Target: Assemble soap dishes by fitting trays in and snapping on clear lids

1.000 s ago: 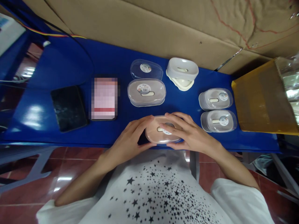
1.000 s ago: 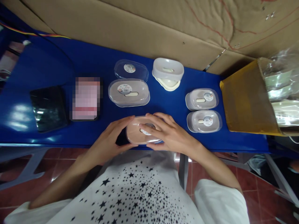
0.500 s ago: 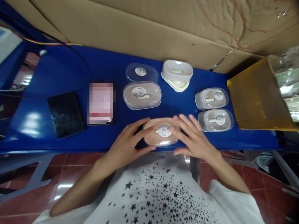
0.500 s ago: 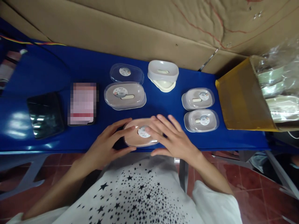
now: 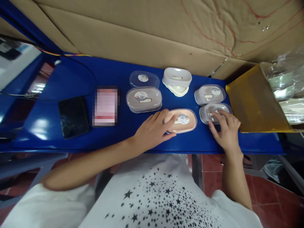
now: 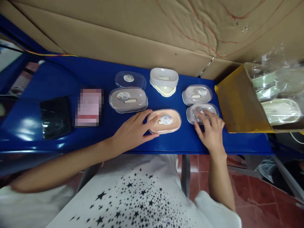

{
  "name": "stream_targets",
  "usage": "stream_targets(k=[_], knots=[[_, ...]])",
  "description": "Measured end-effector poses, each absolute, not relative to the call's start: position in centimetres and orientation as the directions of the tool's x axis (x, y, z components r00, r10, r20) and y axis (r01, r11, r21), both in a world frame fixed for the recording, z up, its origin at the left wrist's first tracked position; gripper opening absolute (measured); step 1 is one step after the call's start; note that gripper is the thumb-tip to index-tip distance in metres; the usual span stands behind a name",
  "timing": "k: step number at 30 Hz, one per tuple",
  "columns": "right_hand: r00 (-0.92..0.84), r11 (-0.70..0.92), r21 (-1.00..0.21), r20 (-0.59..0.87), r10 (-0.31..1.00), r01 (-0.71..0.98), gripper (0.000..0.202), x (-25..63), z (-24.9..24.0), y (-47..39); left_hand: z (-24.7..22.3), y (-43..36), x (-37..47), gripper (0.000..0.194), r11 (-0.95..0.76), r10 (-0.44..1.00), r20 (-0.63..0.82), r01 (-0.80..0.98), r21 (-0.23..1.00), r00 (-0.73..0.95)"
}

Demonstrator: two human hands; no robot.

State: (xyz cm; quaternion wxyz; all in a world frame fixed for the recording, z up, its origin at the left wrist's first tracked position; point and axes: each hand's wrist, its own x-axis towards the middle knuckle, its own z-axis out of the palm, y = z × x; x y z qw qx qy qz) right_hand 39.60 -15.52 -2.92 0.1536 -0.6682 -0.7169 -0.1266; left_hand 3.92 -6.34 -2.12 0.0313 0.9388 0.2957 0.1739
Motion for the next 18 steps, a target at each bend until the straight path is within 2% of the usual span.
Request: stream_targets(k=[4,8,9,13,16,18], knots=[[-0.065,0.101,-0.087,0.353,0.933,0.991,0.048,40.8,-0.6,-11.8,-2.1,-5.2,7.3,0.066,-0.856,0.515,0.289,0.5,0.129,0.807],[-0.18,0.315,-0.313,0.391,0.902,0.896,0.046,39.4,2.3,-6.9,-1.6,-4.9,10.3,0.07,-0.864,0.504,0.232,0.48,0.156,0.832],[-0.228,0.367,-0.339,0.385,0.894,0.866,0.045,38.6,2.8,-5.3,-1.4,-4.8,11.0,0.072,-0.862,0.505,0.214,0.478,0.167,0.836],[-0.408,0.45,-0.266,0.2,0.891,0.852,0.052,35.3,3.2,1.8,-1.2,-4.5,12.0,0.085,-0.849,0.505,0.138,0.463,0.254,0.852],[-0.433,0.436,-0.148,0.054,0.9,0.888,0.053,33.6,2.6,6.1,-0.9,-4.4,9.9,0.088,-0.823,0.521,0.154,0.446,0.351,0.839],[-0.425,0.425,-0.088,0.017,0.905,0.901,0.046,32.8,2.2,7.3,-0.7,-4.5,7.4,0.085,-0.795,0.556,0.185,0.455,0.401,0.81]])
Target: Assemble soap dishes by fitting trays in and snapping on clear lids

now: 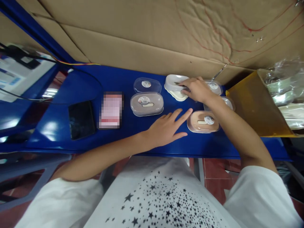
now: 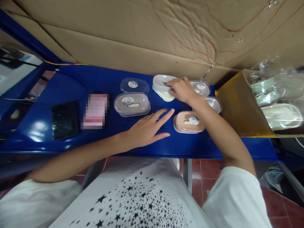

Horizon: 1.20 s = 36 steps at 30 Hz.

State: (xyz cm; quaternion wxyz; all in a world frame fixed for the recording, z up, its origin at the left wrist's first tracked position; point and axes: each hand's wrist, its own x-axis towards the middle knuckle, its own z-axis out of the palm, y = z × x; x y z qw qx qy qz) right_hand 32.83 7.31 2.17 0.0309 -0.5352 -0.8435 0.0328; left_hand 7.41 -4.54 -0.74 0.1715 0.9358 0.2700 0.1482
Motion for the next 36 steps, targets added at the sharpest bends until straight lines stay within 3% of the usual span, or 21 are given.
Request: stream_targets(k=[4,7,10,12,22,27,30,33,36], knots=[[-0.395,0.396,-0.031,0.04,0.918,0.918,0.039,30.9,1.7,6.4,-0.8,-5.9,2.0,0.079,-0.724,0.646,0.198,0.509,0.467,0.737],[-0.338,0.339,-0.033,0.04,0.94,0.94,0.048,29.1,1.3,5.2,-1.7,-7.4,-0.5,0.072,-0.665,0.694,0.174,0.529,0.527,0.699],[-0.253,0.25,-0.088,-0.026,0.967,0.964,0.062,28.0,0.7,5.2,-2.7,-8.5,-1.5,0.063,-0.637,0.726,0.195,0.538,0.553,0.66],[-0.219,0.209,-0.145,-0.054,0.974,0.967,0.06,27.9,0.5,5.4,-3.0,-8.9,-1.8,0.058,-0.622,0.738,0.207,0.528,0.578,0.642],[-0.338,0.309,-0.241,-0.088,0.937,0.92,0.046,26.8,2.9,-5.7,-2.7,-8.9,-2.1,0.061,-0.56,0.753,0.21,0.441,0.701,0.623],[-0.319,0.284,-0.476,0.007,0.948,0.832,0.038,25.7,4.3,-10.3,-3.3,-9.1,-1.7,0.075,-0.536,0.781,0.222,0.444,0.719,0.583],[-0.279,0.199,-0.712,0.004,0.96,0.674,0.031,25.4,3.8,-11.9,-3.7,-9.4,-2.0,0.084,-0.575,0.774,0.277,0.449,0.684,0.57],[-0.172,0.062,-0.869,-0.027,0.985,0.49,0.031,25.1,1.9,-13.1,-4.2,-10.0,-2.7,0.094,-0.625,0.743,0.324,0.436,0.647,0.585],[-0.016,0.006,-0.93,0.0,1.0,0.367,0.036,24.5,-0.5,-14.1,-4.6,-11.0,-3.7,0.082,-0.68,0.703,0.338,0.453,0.577,0.625]])
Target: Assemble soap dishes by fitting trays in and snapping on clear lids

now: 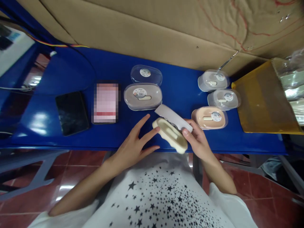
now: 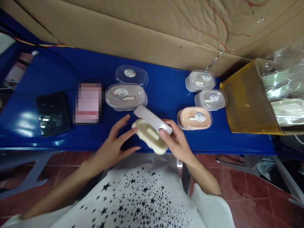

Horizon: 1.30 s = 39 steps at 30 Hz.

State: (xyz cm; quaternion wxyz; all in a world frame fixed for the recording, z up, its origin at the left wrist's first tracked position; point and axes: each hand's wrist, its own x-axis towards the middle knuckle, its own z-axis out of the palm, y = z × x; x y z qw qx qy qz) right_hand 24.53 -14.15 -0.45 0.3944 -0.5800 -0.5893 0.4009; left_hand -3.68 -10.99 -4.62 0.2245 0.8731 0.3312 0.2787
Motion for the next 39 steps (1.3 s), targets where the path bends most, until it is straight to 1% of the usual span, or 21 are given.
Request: stream_targets(k=[3,5,7,9,11,13,17,19,22,25,27,29,31,33,34,35,37,39], knots=[[0.137,0.012,-0.935,0.064,0.988,0.354,0.037,23.6,-2.4,-15.1,-4.8,-11.9,-4.2,0.067,-0.716,0.677,0.353,0.469,0.516,0.645],[0.185,0.027,-0.922,0.106,0.977,0.385,0.036,22.9,-3.3,-15.6,-4.7,-12.2,-4.0,0.059,-0.762,0.631,0.392,0.441,0.474,0.67],[0.189,0.062,-0.898,0.159,0.969,0.435,0.034,22.3,-3.8,-15.9,-4.4,-12.2,-3.3,0.047,-0.829,0.544,0.41,0.393,0.398,0.732],[0.165,0.097,-0.872,0.198,0.966,0.479,0.034,21.9,-4.1,-16.1,-4.1,-11.9,-2.6,0.03,-0.884,0.448,0.375,0.341,0.32,0.811],[0.159,0.109,-0.856,0.216,0.963,0.505,0.033,21.9,-4.2,-16.0,-3.9,-11.6,-2.3,0.019,-0.906,0.402,0.331,0.32,0.276,0.854],[0.181,0.109,-0.839,0.239,0.954,0.534,0.033,22.5,-4.2,-15.8,-3.7,-11.3,-2.7,0.019,-0.905,0.413,0.331,0.341,0.255,0.848],[0.154,0.169,-0.783,0.319,0.935,0.599,0.032,24.6,-3.5,-15.3,-3.6,-11.1,-4.9,0.043,-0.865,0.501,0.336,0.448,0.226,0.798],[0.094,0.216,-0.752,0.346,0.933,0.623,0.033,25.4,-3.0,-15.0,-3.7,-11.4,-5.7,0.047,-0.829,0.56,0.315,0.513,0.224,0.766],[-0.058,0.323,-0.667,0.387,0.92,0.672,0.036,25.9,-2.1,-14.7,-3.9,-11.8,-5.4,0.037,-0.783,0.622,0.338,0.564,0.262,0.706],[-0.204,0.414,-0.575,0.394,0.896,0.706,0.04,26.0,-1.8,-14.6,-4.4,-12.0,-3.8,0.028,-0.743,0.668,0.368,0.561,0.365,0.647],[-0.242,0.428,-0.56,0.376,0.894,0.709,0.046,26.0,-2.0,-14.7,-4.8,-11.9,-2.9,0.03,-0.7,0.711,0.368,0.558,0.446,0.598],[-0.243,0.432,-0.561,0.381,0.892,0.706,0.053,26.2,-2.4,-15.0,-5.2,-11.7,-2.7,0.041,-0.655,0.751,0.383,0.534,0.534,0.538],[-0.25,0.453,-0.55,0.405,0.879,0.702,0.057,26.3,-2.9,-15.4,-5.4,-11.3,-3.1,0.061,-0.629,0.767,0.397,0.465,0.623,0.505],[-0.293,0.494,-0.532,0.419,0.859,0.688,0.059,26.2,-3.4,-15.8,-5.2,-10.7,-3.8,0.082,-0.634,0.743,0.397,0.376,0.676,0.539],[-0.324,0.513,-0.526,0.413,0.851,0.678,0.061,26.1,-3.6,-16.1,-4.9,-10.4,-4.1,0.087,-0.643,0.719,0.389,0.341,0.685,0.575],[-0.353,0.53,-0.519,0.405,0.843,0.67,0.062,25.9,-3.7,-16.3,-4.6,-10.0,-4.4,0.087,-0.657,0.693,0.38,0.319,0.683,0.612],[-0.394,0.546,-0.506,0.382,0.836,0.667,0.065,25.5,-3.9,-16.6,-3.8,-9.3,-4.7,0.075,-0.689,0.651,0.371,0.31,0.655,0.662],[-0.404,0.542,-0.498,0.364,0.839,0.676,0.067,25.2,-3.9,-16.8,-3.3,-8.7,-4.9,0.054,-0.73,0.62,0.4,0.31,0.609,0.675]])
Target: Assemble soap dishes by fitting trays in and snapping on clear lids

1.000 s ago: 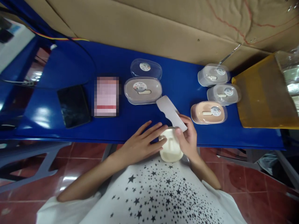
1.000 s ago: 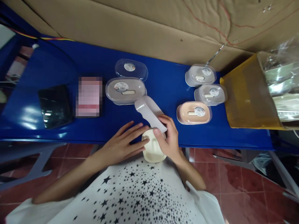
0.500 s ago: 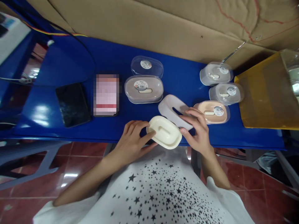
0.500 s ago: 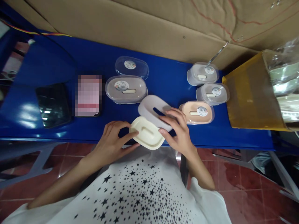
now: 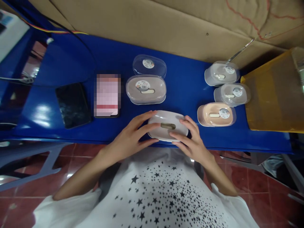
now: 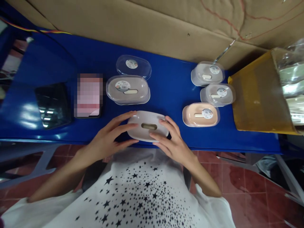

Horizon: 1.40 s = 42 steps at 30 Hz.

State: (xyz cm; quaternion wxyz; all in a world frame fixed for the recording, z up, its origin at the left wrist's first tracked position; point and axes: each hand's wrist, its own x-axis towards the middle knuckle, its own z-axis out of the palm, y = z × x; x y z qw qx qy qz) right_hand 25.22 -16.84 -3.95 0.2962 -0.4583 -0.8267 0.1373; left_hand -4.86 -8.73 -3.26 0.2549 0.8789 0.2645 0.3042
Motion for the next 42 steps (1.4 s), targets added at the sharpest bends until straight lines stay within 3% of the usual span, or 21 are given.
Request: stream_targets(k=[2,5,10,20,25,29,35,38,42], knots=[[-0.402,0.524,-0.504,0.337,0.851,0.687,0.067,25.2,-3.8,-17.0,-3.1,-8.4,-4.9,0.037,-0.77,0.588,0.443,0.301,0.563,0.677],[-0.409,0.5,-0.518,0.288,0.866,0.694,0.063,25.5,-3.5,-17.2,-3.3,-8.2,-5.2,0.026,-0.814,0.537,0.458,0.293,0.501,0.709],[-0.441,0.531,-0.446,0.297,0.847,0.72,0.057,25.8,-3.5,-17.6,-3.8,-8.3,-5.5,0.027,-0.859,0.5,0.435,0.368,0.355,0.749],[-0.533,0.617,-0.306,0.318,0.784,0.725,0.031,26.3,-3.1,-16.9,-3.5,-8.4,-5.0,0.015,-0.899,0.419,0.403,0.31,0.309,0.814],[-0.609,0.676,-0.232,0.302,0.734,0.7,0.042,27.7,1.3,-13.7,-3.8,-8.4,-5.0,0.03,-0.901,0.427,0.482,0.314,0.299,0.765],[-0.635,0.688,-0.242,0.267,0.725,0.684,0.037,27.1,4.2,-3.6,-3.7,-8.4,-4.7,0.027,-0.909,0.413,0.473,0.32,0.268,0.778],[-0.745,0.731,-0.302,0.09,0.661,0.612,0.051,24.1,0.2,13.0,-3.4,-9.6,-4.4,0.026,-0.881,0.469,0.438,0.37,0.295,0.767],[-0.739,0.705,-0.346,0.048,0.672,0.619,0.057,24.6,-1.5,14.4,-3.7,-10.1,-4.6,0.025,-0.869,0.489,0.438,0.377,0.321,0.754],[-0.601,0.564,-0.34,-0.004,0.799,0.752,0.072,27.0,-1.3,11.7,-3.8,-9.9,-4.4,0.027,-0.875,0.475,0.437,0.356,0.329,0.764]])
